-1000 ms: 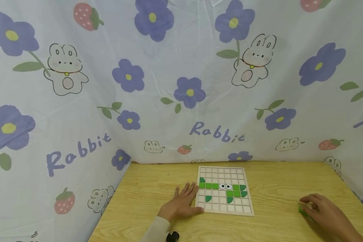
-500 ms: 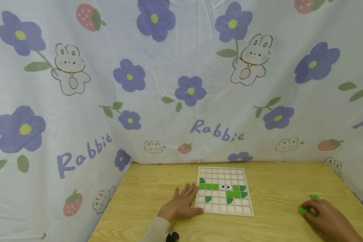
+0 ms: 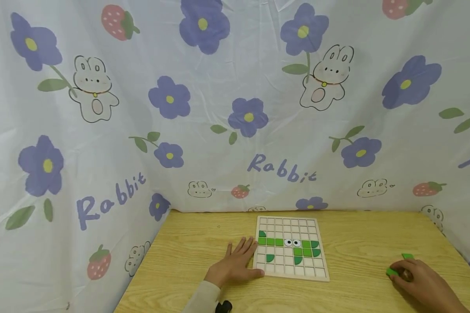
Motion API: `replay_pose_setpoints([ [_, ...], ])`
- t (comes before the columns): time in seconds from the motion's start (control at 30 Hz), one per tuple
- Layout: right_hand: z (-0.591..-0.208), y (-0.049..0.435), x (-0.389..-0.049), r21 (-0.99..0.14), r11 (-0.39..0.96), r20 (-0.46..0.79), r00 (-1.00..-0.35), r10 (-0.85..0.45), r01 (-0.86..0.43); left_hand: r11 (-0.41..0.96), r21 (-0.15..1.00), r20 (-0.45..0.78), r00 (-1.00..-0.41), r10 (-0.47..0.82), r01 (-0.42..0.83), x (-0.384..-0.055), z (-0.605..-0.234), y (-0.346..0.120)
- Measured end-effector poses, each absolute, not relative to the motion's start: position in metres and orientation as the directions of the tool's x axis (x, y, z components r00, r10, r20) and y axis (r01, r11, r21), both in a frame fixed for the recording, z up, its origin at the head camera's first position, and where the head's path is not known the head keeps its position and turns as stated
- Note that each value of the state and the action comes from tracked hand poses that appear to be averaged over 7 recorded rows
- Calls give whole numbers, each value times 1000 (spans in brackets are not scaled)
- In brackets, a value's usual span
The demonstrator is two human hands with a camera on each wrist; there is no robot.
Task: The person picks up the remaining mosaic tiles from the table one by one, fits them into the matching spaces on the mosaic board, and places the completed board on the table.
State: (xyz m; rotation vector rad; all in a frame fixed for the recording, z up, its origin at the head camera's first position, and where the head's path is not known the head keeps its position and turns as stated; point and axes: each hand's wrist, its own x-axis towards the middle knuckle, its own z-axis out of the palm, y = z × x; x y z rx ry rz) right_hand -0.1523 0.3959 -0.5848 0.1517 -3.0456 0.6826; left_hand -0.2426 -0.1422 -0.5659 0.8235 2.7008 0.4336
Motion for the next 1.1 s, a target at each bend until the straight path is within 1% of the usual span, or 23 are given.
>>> replay_pose_setpoints([
  [0.3,-585,391,-152,-441,896,32,-998,-50,-58,793,359,-181,-797,576,492,-241,-562,-142],
  [0.4,-583,388,-152,-445,893,59,-997,-50,-72,793,360,-180,-797,577,492,-241,-564,-142],
  [0.7,-582,378,-148,-391,907,253,-966,-58,-157,794,360,-176,-800,574,490,-241,-563,-142],
  [0.83,-584,373,-149,-392,898,318,-945,-74,-202,791,361,-174,-798,577,493,-241,-564,-142],
  [0.93,-586,368,-151,-383,886,394,-914,-99,-262,787,379,-180,-795,579,487,-243,-565,-142],
  [1.1,-586,356,-158,-332,864,536,-830,-157,-378,784,381,-181,-792,583,490,-244,-564,-143],
])
